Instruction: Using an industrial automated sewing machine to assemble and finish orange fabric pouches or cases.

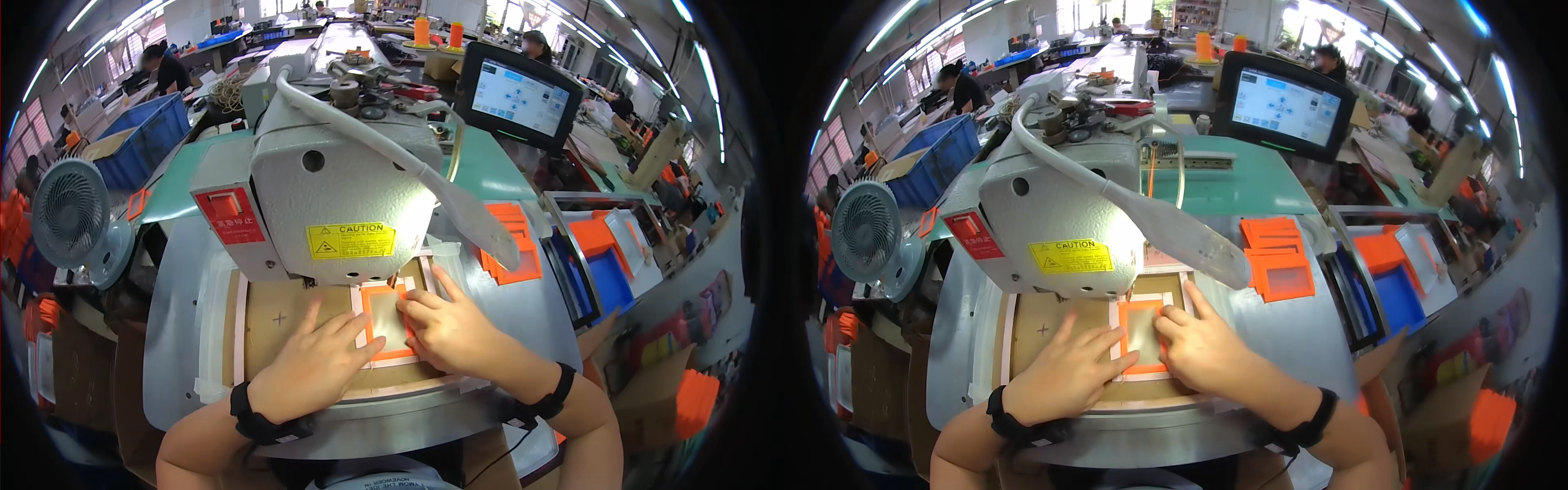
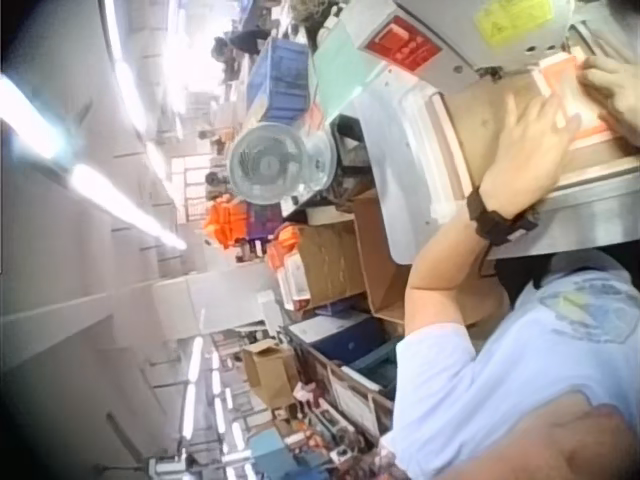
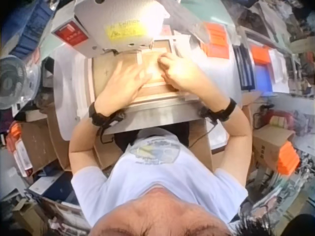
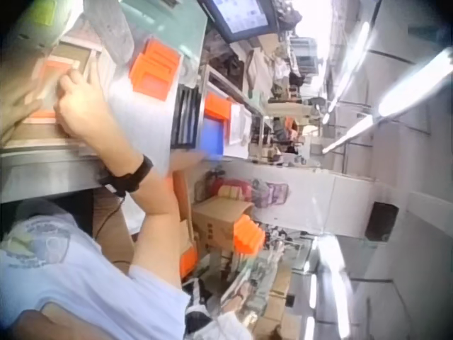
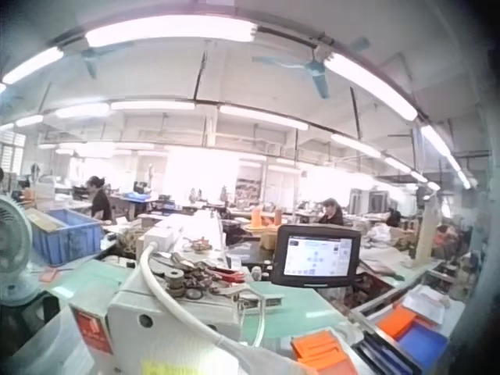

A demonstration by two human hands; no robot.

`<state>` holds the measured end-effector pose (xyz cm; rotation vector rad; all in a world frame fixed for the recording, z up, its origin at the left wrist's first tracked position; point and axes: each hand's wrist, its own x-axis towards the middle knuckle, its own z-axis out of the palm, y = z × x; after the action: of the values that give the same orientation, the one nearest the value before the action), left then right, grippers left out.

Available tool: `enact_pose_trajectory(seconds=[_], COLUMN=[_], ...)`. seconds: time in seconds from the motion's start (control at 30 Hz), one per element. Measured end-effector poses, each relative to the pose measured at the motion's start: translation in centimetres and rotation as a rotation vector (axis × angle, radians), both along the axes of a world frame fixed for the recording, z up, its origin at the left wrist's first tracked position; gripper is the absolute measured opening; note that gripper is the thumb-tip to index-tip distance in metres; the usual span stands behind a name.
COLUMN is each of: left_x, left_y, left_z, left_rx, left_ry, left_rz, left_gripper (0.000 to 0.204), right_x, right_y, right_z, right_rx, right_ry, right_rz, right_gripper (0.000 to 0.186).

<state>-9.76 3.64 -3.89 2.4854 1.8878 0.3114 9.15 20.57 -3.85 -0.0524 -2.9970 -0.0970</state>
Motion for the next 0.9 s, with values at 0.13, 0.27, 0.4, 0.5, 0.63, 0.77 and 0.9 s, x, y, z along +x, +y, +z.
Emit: enact_pose_trajectory(seconds=[0.13, 0.27, 0.4, 0.5, 0.63, 0.77, 0.9], left_x=[-0.3, -0.4, -0.5, -1.0, -0.7, -0.2, 0.9], left_y=[-0.4, -0.4, -0.3, -0.5, -0.1, -0.4, -0.8], left_z=[-0.3, -0.6, -0.6, 0.0, 0.3, 0.7, 1.8], left_rx=[-0.01, -0.032, -0.044, -0.121, -0.181, -0.18, -0.183], left_ry=[-0.025, -0.065, -0.095, -0.176, -0.232, -0.191, -0.279], left_rz=[-0.004, 0.01, -0.003, -0.013, -0.033, -0.062, -0.064], left_gripper=[0.048, 0.044, 0.042, 0.044, 0.046, 0.046, 0.046], right_x=[0.4, -0.1, -0.1, 4.1, 15.8, 31.3, 46.0], right_y=[1.0, 0.7, -0.8, 0.4, 0.3, -2.0, -5.8], right_z=[-0.1, 0.5, 0.2, 1.5, 1.2, -5.3, -18.5], right_rx=[-0.315, -0.111, -0.185, -0.522, -0.796, -0.84, -0.539], right_ry=[0.025, -0.089, -0.136, 0.154, 0.606, 0.816, 0.725], right_rz=[-0.108, -0.136, -0.177, -0.15, -0.384, -1.053, -1.587], right_gripper=[0.027, 0.026, 0.033, 0.043, 0.039, 0.025, 0.018])
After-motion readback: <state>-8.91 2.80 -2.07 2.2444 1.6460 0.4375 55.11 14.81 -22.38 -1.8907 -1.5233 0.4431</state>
